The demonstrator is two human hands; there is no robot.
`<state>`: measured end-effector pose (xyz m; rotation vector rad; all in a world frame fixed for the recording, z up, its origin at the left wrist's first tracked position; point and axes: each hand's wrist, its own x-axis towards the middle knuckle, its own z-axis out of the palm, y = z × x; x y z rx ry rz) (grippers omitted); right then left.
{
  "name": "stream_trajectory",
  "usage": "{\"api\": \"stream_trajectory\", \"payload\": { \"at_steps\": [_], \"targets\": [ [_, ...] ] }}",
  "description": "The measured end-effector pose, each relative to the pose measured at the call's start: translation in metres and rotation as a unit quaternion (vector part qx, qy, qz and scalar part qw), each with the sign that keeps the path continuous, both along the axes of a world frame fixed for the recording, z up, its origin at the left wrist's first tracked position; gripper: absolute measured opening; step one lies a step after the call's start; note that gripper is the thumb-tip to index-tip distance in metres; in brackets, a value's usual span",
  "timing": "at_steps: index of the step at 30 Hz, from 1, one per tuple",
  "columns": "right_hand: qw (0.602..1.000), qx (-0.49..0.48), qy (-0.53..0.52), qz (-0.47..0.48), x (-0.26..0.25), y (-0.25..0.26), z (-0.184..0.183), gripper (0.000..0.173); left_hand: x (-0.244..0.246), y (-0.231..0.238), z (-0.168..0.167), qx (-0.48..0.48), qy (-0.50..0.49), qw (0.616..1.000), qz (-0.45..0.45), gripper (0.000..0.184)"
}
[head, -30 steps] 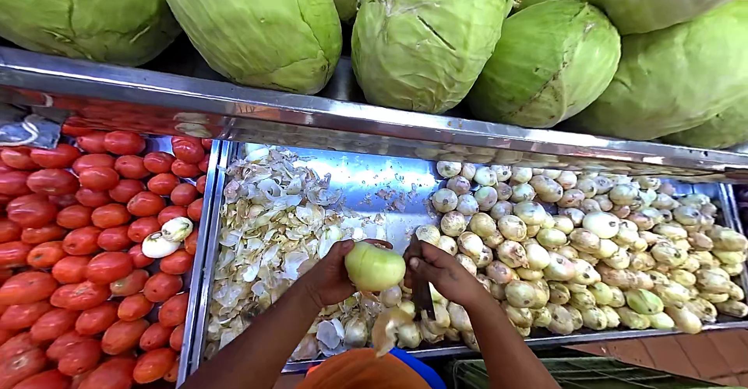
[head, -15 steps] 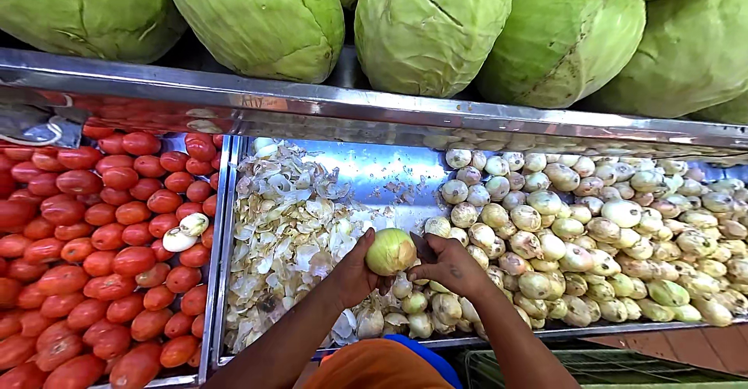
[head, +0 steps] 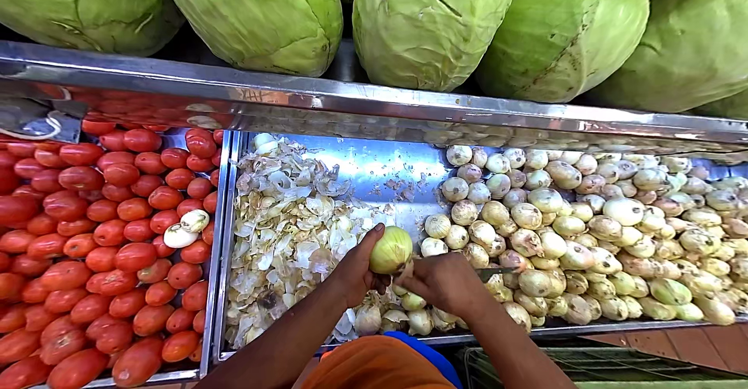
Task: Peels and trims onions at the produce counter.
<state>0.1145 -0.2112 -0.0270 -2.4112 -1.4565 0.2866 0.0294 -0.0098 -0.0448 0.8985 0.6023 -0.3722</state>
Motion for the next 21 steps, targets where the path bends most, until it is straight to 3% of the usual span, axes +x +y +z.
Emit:
{"api": "stream_trajectory", "payload": {
  "at_steps": [3, 7, 10, 14, 16, 19, 21],
  "targets": [
    [0.989, -0.055, 0.102, 0.096, -0.003, -0.004, 0.007, 0.068, 0.004, 0.001, 0.001, 0.010, -0.010, 1.000, 0.012, 0.072],
    [0.957, -0.233, 0.171, -0.034, 0.009, -0.007, 0.045, 0.030, 0.007, 0.006, -0.001, -0.024, -0.034, 0.999, 0.023, 0.066],
    [0.956, -0.207, 0.204, -0.044, 0.018, -0.018, 0.061, 0.019, 0.008, 0.010, -0.004, -0.012, -0.030, 0.999, 0.005, 0.067],
    [0.980, -0.058, 0.189, -0.021, 0.032, -0.022, 0.045, 0.028, 0.006, 0.011, -0.007, -0.009, -0.055, 0.997, -0.053, 0.067],
    [0.987, -0.071, 0.145, -0.030, 0.034, -0.013, 0.037, 0.034, 0.005, 0.010, -0.009, -0.010, -0.071, 0.994, -0.084, 0.064],
    [0.983, -0.111, 0.122, -0.076, 0.031, 0.003, 0.041, 0.063, 0.004, 0.009, -0.008, 0.004, -0.082, 0.991, -0.105, 0.061],
    [0.978, -0.140, 0.116, -0.105, 0.031, 0.011, 0.045, 0.073, 0.002, 0.011, -0.007, 0.021, -0.086, 0.988, -0.127, 0.063]
  ]
}}
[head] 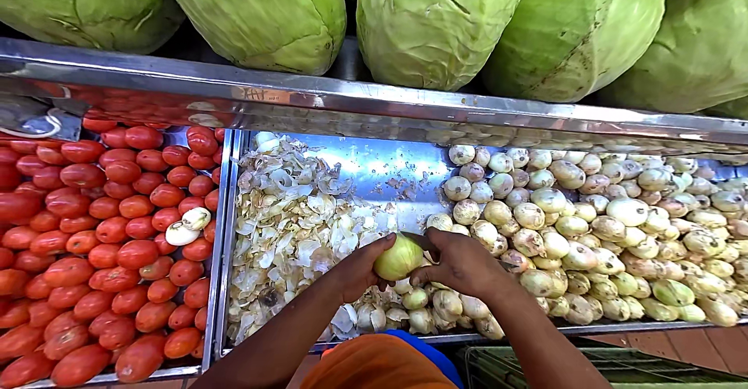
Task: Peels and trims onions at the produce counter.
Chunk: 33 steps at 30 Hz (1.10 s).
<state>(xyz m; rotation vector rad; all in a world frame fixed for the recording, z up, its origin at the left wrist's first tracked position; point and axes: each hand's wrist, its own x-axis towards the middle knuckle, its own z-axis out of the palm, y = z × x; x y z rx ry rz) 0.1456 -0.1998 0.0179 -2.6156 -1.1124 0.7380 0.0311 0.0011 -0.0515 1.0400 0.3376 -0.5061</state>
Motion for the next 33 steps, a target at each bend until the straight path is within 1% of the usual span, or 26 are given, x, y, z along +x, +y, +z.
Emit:
{"api": "stream_trajectory", "payload": {
  "at_steps": [2, 4, 5, 7, 9, 12, 13, 15, 16, 19, 22, 25, 28, 31, 32, 33],
  "targets": [
    [1.000, -0.014, -0.016, 0.003, 0.000, 0.002, -0.001, 0.074, -0.003, 0.001, -0.002, 0.001, -0.004, 1.000, -0.012, 0.068],
    [0.998, -0.007, -0.052, 0.019, -0.001, 0.000, -0.007, 0.074, -0.004, 0.001, -0.004, 0.002, 0.005, 1.000, -0.008, 0.073],
    [0.997, 0.006, -0.072, 0.030, -0.004, -0.002, -0.011, 0.075, -0.005, 0.001, -0.004, 0.001, 0.013, 1.000, -0.001, 0.074],
    [0.989, 0.062, -0.118, 0.056, -0.010, -0.006, -0.027, 0.076, -0.006, 0.001, -0.004, 0.003, 0.024, 1.000, 0.009, 0.074],
    [0.980, 0.100, -0.143, 0.092, -0.019, -0.009, -0.037, 0.074, -0.005, 0.001, -0.003, 0.018, 0.033, 0.999, 0.020, 0.073],
    [0.971, 0.099, -0.109, 0.188, -0.031, -0.013, -0.032, 0.071, -0.002, 0.003, -0.001, 0.026, 0.048, 0.998, 0.031, 0.075],
    [0.969, 0.108, -0.098, 0.199, -0.032, -0.015, -0.029, 0.068, -0.002, 0.004, -0.001, 0.027, 0.051, 0.998, 0.031, 0.074],
    [0.974, 0.139, -0.105, 0.148, -0.030, -0.017, -0.019, 0.057, 0.000, 0.006, 0.000, 0.022, 0.049, 0.998, 0.029, 0.073],
    [0.976, 0.142, -0.117, 0.112, -0.026, -0.017, -0.014, 0.056, 0.000, 0.006, 0.000, 0.016, 0.044, 0.999, 0.027, 0.071],
    [0.981, 0.117, -0.145, 0.047, -0.015, -0.015, -0.011, 0.066, 0.001, 0.004, -0.001, -0.018, 0.037, 0.999, 0.017, 0.069],
    [0.989, 0.096, -0.113, -0.002, -0.011, -0.014, -0.016, 0.073, 0.001, 0.000, -0.003, -0.093, 0.040, 0.995, 0.025, 0.070],
    [0.990, 0.100, -0.080, -0.050, -0.019, -0.008, -0.022, 0.078, -0.002, -0.011, -0.003, -0.152, 0.046, 0.984, 0.077, 0.071],
    [0.979, 0.138, -0.118, -0.092, -0.033, -0.004, -0.034, 0.076, -0.008, -0.028, -0.004, -0.205, 0.040, 0.965, 0.158, 0.076],
    [0.972, 0.161, -0.150, -0.085, -0.044, -0.002, -0.041, 0.074, -0.010, -0.037, -0.008, -0.230, 0.030, 0.949, 0.215, 0.078],
    [0.972, 0.169, -0.152, -0.054, -0.047, -0.004, -0.041, 0.072, -0.010, -0.037, -0.007, -0.230, 0.037, 0.945, 0.228, 0.077],
    [0.971, 0.182, -0.152, -0.001, -0.049, -0.006, -0.040, 0.070, -0.011, -0.037, -0.006, -0.231, 0.051, 0.943, 0.236, 0.075]
  ]
}}
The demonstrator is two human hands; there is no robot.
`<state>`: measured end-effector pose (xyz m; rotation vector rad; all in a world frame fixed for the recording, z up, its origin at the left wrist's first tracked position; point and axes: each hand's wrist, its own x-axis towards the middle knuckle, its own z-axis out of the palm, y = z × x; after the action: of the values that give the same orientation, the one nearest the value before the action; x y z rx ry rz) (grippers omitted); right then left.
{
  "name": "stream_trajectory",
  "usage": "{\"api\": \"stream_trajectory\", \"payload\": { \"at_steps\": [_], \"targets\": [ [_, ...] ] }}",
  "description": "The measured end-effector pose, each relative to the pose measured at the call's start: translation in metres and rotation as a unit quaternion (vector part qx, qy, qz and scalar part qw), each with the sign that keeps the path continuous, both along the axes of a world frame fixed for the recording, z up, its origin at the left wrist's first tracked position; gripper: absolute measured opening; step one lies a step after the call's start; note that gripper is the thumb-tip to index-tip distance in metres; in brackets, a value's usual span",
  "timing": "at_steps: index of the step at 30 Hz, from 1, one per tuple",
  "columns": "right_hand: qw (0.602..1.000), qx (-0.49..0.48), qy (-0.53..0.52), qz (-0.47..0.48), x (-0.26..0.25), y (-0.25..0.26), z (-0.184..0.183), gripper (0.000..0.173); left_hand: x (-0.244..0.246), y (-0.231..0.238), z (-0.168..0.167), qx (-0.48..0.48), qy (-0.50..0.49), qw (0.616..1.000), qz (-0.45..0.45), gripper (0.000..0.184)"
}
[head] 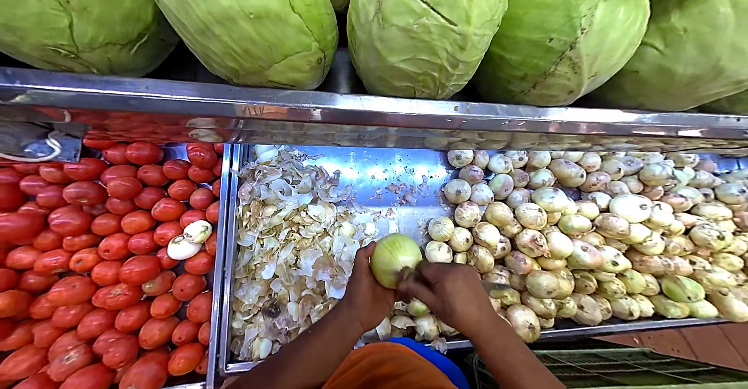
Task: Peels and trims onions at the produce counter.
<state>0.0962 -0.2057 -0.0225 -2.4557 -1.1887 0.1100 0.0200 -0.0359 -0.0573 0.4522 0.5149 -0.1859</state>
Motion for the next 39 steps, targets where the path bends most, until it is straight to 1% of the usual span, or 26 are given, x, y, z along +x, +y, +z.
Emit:
{"api": "stream_trajectory", "payload": {
  "at_steps": [2, 3, 4, 6, 8, 9, 10, 11, 13, 14, 15, 17, 19, 21, 23, 24, 25, 28, 29, 30, 33, 35, 36, 37, 38, 39],
  "targets": [
    [0.995, 0.000, 0.014, 0.096, -0.004, -0.004, 0.004, 0.066, 0.000, 0.002, 0.005, -0.008, 0.035, 0.999, -0.001, 0.078],
    [0.994, 0.015, 0.039, 0.101, -0.006, -0.008, 0.006, 0.063, 0.001, 0.003, 0.004, -0.018, 0.021, 1.000, -0.004, 0.080],
    [0.995, 0.032, 0.068, 0.069, -0.007, -0.013, 0.008, 0.059, 0.003, 0.005, 0.001, -0.030, -0.003, 1.000, -0.008, 0.082],
    [0.989, 0.018, 0.126, -0.072, -0.005, -0.024, 0.017, 0.048, 0.007, 0.010, -0.004, -0.007, -0.067, 0.998, -0.018, 0.083],
    [0.956, -0.035, 0.210, -0.204, 0.001, -0.036, 0.026, 0.041, 0.006, 0.019, -0.010, 0.060, -0.132, 0.989, -0.029, 0.080],
    [0.934, -0.034, 0.258, -0.245, 0.003, -0.042, 0.028, 0.040, 0.005, 0.025, -0.009, 0.119, -0.152, 0.980, -0.041, 0.082],
    [0.915, -0.013, 0.300, -0.270, 0.004, -0.048, 0.028, 0.039, 0.004, 0.031, -0.005, 0.199, -0.172, 0.963, -0.060, 0.086],
    [0.898, 0.015, 0.339, -0.281, 0.003, -0.054, 0.027, 0.039, 0.005, 0.035, -0.001, 0.294, -0.186, 0.934, -0.079, 0.091],
    [0.868, 0.064, 0.405, -0.280, -0.003, -0.061, 0.025, 0.045, 0.004, 0.037, 0.006, 0.474, -0.217, 0.846, -0.112, 0.104],
    [0.852, 0.087, 0.440, -0.271, -0.006, -0.062, 0.023, 0.053, 0.003, 0.034, 0.009, 0.528, -0.235, 0.807, -0.118, 0.111],
    [0.833, 0.109, 0.477, -0.258, -0.009, -0.063, 0.022, 0.062, 0.002, 0.029, 0.010, 0.560, -0.250, 0.780, -0.121, 0.114],
    [0.796, 0.159, 0.537, -0.230, -0.016, -0.063, 0.021, 0.077, 0.002, 0.017, 0.014, 0.593, -0.276, 0.744, -0.136, 0.115],
    [0.767, 0.208, 0.567, -0.216, -0.024, -0.063, 0.021, 0.084, 0.001, 0.002, 0.019, 0.619, -0.303, 0.708, -0.154, 0.110],
    [0.754, 0.241, 0.569, -0.220, -0.030, -0.067, 0.020, 0.076, 0.000, -0.015, 0.023, 0.640, -0.333, 0.673, -0.165, 0.107],
    [0.749, 0.272, 0.558, -0.232, -0.035, -0.077, 0.018, 0.067, 0.001, -0.028, 0.022, 0.644, -0.354, 0.657, -0.169, 0.106],
    [0.741, 0.293, 0.554, -0.240, -0.037, -0.081, 0.016, 0.065, 0.002, -0.032, 0.020, 0.630, -0.358, 0.668, -0.169, 0.105],
    [0.733, 0.313, 0.550, -0.250, -0.040, -0.084, 0.014, 0.063, 0.003, -0.034, 0.017, 0.603, -0.362, 0.692, -0.165, 0.103],
    [0.719, 0.353, 0.526, -0.286, -0.050, -0.100, 0.017, 0.056, 0.006, -0.042, 0.007, 0.477, -0.372, 0.783, -0.142, 0.080],
    [0.715, 0.357, 0.522, -0.297, -0.056, -0.114, 0.022, 0.054, 0.008, -0.045, 0.000, 0.454, -0.360, 0.801, -0.150, 0.073],
    [0.708, 0.361, 0.520, -0.312, -0.063, -0.129, 0.027, 0.051, 0.011, -0.046, -0.010, 0.455, -0.339, 0.806, -0.171, 0.067],
    [0.671, 0.394, 0.492, -0.389, -0.096, -0.188, 0.043, 0.043, 0.020, -0.043, -0.067, 0.503, -0.228, 0.784, -0.283, 0.054],
    [0.624, 0.428, 0.431, -0.492, -0.125, -0.242, 0.043, 0.036, 0.020, -0.045, -0.110, 0.529, -0.158, 0.756, -0.351, 0.048],
    [0.592, 0.437, 0.384, -0.558, -0.139, -0.270, 0.040, 0.027, 0.018, -0.049, -0.128, 0.531, -0.131, 0.745, -0.383, 0.048],
    [0.548, 0.443, 0.331, -0.628, -0.150, -0.297, 0.035, 0.023, 0.014, -0.054, -0.142, 0.529, -0.111, 0.728, -0.422, 0.047],
    [0.503, 0.438, 0.281, -0.690, -0.159, -0.323, 0.028, 0.026, 0.010, -0.060, -0.154, 0.530, -0.103, 0.705, -0.460, 0.047],
    [0.463, 0.429, 0.243, -0.737, -0.169, -0.347, 0.022, 0.032, 0.007, -0.068, -0.163, 0.539, -0.109, 0.669, -0.500, 0.049]
  ]
}}
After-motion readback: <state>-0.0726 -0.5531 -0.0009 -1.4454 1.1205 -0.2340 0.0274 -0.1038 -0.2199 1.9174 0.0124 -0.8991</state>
